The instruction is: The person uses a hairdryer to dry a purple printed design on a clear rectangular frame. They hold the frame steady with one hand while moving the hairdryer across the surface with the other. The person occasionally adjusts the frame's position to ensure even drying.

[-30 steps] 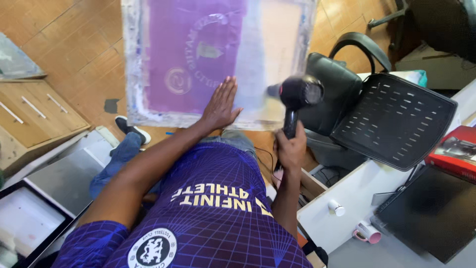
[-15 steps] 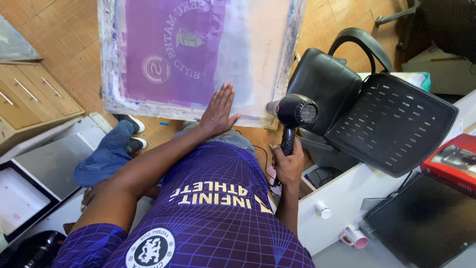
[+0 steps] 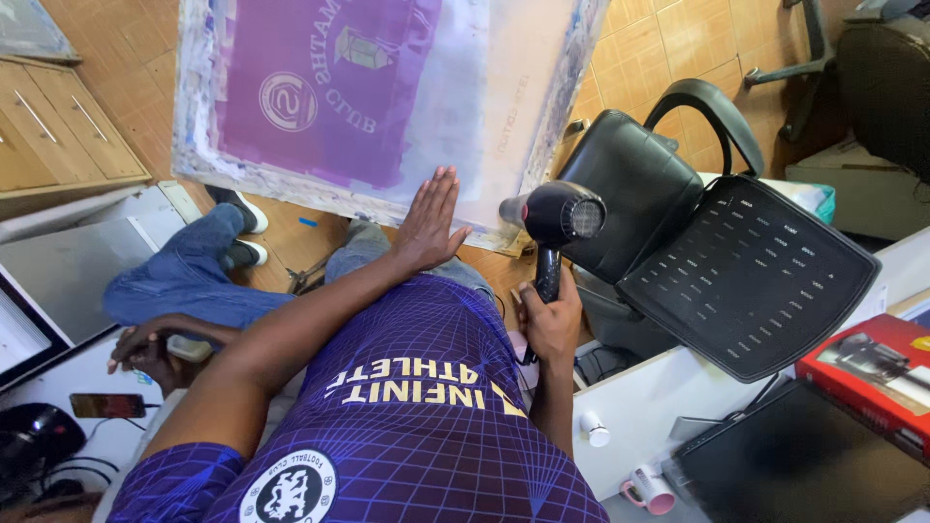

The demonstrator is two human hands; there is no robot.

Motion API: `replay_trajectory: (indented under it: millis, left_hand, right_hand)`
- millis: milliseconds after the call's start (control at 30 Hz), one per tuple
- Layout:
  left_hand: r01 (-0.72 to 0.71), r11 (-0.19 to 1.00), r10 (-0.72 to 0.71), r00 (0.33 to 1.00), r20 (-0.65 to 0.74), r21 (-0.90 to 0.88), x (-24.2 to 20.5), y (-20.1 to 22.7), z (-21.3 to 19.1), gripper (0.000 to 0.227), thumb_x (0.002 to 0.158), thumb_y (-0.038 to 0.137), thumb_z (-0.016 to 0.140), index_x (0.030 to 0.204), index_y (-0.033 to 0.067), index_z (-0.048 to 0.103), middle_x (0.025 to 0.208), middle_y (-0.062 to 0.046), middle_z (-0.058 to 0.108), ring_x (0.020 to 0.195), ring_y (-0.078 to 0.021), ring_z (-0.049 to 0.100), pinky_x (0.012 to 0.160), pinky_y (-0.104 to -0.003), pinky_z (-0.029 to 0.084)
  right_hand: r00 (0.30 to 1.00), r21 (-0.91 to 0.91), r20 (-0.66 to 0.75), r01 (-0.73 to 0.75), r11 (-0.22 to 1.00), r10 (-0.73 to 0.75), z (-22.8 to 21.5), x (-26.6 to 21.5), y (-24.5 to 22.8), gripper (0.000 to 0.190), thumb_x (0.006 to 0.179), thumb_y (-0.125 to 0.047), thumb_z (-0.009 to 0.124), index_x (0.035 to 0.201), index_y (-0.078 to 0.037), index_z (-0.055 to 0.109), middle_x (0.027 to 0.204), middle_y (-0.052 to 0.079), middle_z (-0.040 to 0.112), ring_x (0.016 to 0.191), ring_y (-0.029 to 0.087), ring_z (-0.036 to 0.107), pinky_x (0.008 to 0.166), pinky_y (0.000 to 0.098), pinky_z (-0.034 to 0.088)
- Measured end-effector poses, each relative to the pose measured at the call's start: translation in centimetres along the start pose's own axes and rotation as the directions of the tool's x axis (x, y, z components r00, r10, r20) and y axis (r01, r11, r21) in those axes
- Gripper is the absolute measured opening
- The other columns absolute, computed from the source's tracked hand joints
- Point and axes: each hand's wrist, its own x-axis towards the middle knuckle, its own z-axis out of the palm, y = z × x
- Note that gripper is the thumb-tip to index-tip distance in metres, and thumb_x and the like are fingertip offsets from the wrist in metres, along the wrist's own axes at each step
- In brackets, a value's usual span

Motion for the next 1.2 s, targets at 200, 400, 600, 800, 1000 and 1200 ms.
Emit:
replay_trajectory:
  millis: [200, 400, 600, 800, 1000, 1200]
  left_hand:
    - [0.006, 0.999, -0.006, 1.0, -0.006, -0.045, 1.4, 1.5, 1.2, 0.084, 0.098, 0.04, 0.071, 0.158, -0.0071, 0.036, 0.17, -0.027, 0.025, 0.16, -0.0403, 0.022, 0.131, -0.052, 0.016]
    - [-0.003, 1.0, 0.003, 0.999, -0.036, -0.019, 2.6, 2.4, 0.8, 0.084, 0.098, 0.042, 0.071, 0.158, -0.0072, 0.037, 0.171, -0.026, 0.026, 0.16, -0.0394, 0.023, 0.131, -0.05, 0.018]
    - [0.003, 1.0, -0.003, 1.0, -0.028, 0.002, 2.8, 1.4, 0.3, 0.084, 0.099, 0.043, 0.069, 0.159, -0.0066, 0.036, 0.171, -0.026, 0.026, 0.16, -0.0384, 0.023, 0.131, -0.049, 0.018]
    - [-0.002, 1.0, 0.002, 0.999, -0.034, -0.002, 3.0, -0.8, -0.5, 0.084, 0.1, 0.043, 0.069, 0.159, -0.0066, 0.037, 0.171, -0.025, 0.026, 0.16, -0.0385, 0.023, 0.131, -0.05, 0.017]
    - [0.002, 0.999, -0.001, 1.0, 0.005, -0.041, 3.2, -3.1, -3.0, 0.083, 0.099, 0.041, 0.071, 0.158, -0.0073, 0.037, 0.171, -0.026, 0.026, 0.16, -0.0387, 0.023, 0.131, -0.05, 0.018]
    - [0.066, 0.978, -0.046, 0.994, 0.102, -0.197, 4.7, -2.1, -6.2, 0.085, 0.101, 0.044, 0.068, 0.159, -0.0089, 0.034, 0.17, -0.028, 0.024, 0.159, -0.0433, 0.021, 0.13, -0.054, 0.017]
  right_hand:
    - [0.994, -0.04, 0.025, 0.108, 0.993, -0.107, -1.5, 3.4, -0.1, 0.011, 0.087, -0.006, 0.07, 0.095, -0.005, 0.063, 0.044, 0.013, 0.055, 0.035, 0.022, 0.055, 0.039, 0.0335, 0.043]
    - [0.983, -0.012, 0.024, 0.185, 0.983, -0.184, -1.5, 6.3, -0.6, 0.012, 0.087, -0.002, 0.068, 0.098, -0.004, 0.064, 0.045, 0.011, 0.054, 0.036, 0.02, 0.055, 0.04, 0.031, 0.042]
    - [0.982, 0.012, 0.006, 0.19, 0.982, -0.19, -0.7, 7.5, -1.2, 0.013, 0.087, -0.002, 0.067, 0.1, -0.003, 0.065, 0.045, 0.012, 0.054, 0.036, 0.021, 0.055, 0.039, 0.0322, 0.042]
    - [0.986, 0.025, -0.049, 0.16, 0.987, -0.158, 0.6, 8.3, -1.2, 0.016, 0.086, -0.002, 0.067, 0.101, -0.005, 0.066, 0.044, 0.012, 0.053, 0.034, 0.019, 0.055, 0.036, 0.0302, 0.041]
    - [0.984, 0.058, -0.12, 0.141, 0.988, -0.133, 2.4, 7.9, -4.4, 0.012, 0.087, -0.002, 0.067, 0.098, -0.005, 0.064, 0.045, 0.013, 0.052, 0.034, 0.021, 0.053, 0.037, 0.0319, 0.041]
    - [0.977, 0.049, -0.128, 0.176, 0.983, -0.168, 2.8, 10.0, -4.2, 0.015, 0.088, -0.001, 0.068, 0.103, -0.006, 0.065, 0.046, 0.015, 0.054, 0.035, 0.023, 0.056, 0.038, 0.0343, 0.044]
